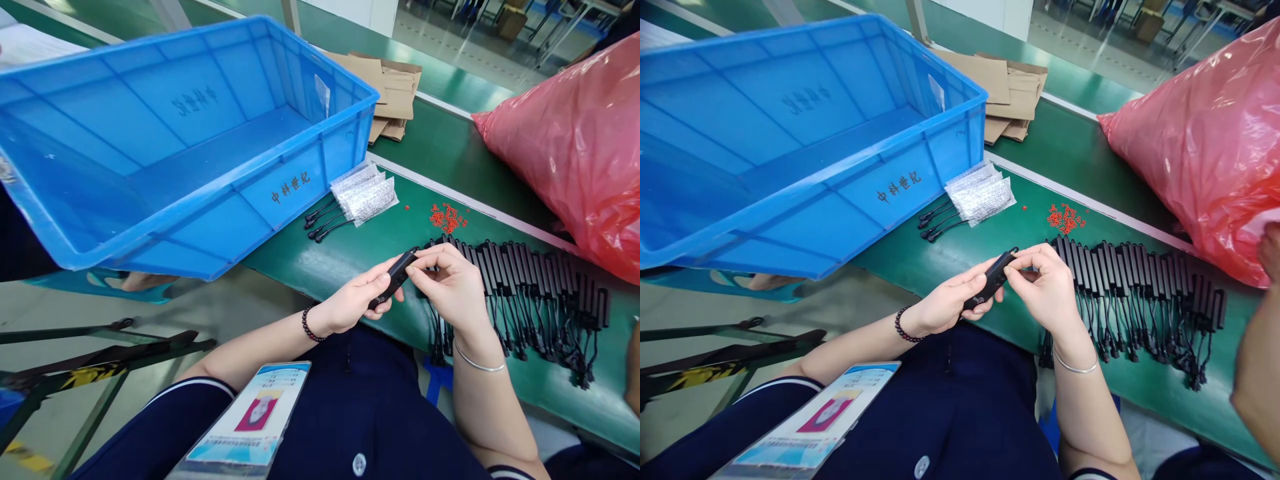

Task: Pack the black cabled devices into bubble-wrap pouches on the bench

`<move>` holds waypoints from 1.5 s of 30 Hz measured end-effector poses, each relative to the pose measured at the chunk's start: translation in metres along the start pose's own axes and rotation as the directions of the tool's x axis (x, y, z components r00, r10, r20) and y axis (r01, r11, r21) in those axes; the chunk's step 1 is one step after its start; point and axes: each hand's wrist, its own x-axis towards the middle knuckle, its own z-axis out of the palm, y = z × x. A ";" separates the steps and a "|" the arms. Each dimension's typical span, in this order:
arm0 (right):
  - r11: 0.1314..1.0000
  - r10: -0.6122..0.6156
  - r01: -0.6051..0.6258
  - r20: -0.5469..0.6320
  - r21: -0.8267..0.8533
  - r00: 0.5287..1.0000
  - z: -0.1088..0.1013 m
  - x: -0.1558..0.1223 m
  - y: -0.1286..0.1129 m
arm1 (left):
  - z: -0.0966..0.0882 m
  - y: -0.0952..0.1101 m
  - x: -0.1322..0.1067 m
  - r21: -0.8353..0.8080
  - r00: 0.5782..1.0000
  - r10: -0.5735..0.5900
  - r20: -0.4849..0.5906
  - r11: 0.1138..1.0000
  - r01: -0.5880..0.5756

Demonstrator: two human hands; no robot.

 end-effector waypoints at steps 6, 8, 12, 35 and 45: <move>0.999 0.018 -0.018 0.006 0.038 1.000 0.005 -0.002 0.000 | 0.001 -0.002 0.001 -0.013 0.998 0.036 -0.048 0.999 -0.036; 1.000 0.005 -0.005 -0.012 0.004 1.000 0.010 -0.003 -0.001 | 0.002 -0.004 0.002 0.004 0.994 0.067 -0.083 0.998 -0.067; 0.972 -0.099 0.083 -0.063 -0.219 0.993 0.020 -0.007 -0.002 | 0.003 -0.007 0.002 0.049 0.987 0.110 -0.119 0.993 -0.105; 0.661 -0.231 0.480 0.452 -0.577 0.861 0.064 -0.048 0.038 | -0.030 0.034 -0.010 0.057 0.887 0.298 -0.352 0.953 -0.298; 0.595 -0.094 -0.259 -0.386 -0.761 0.918 -0.177 0.014 0.084 | -0.005 0.060 -0.010 0.035 0.852 0.055 -0.520 0.998 -0.043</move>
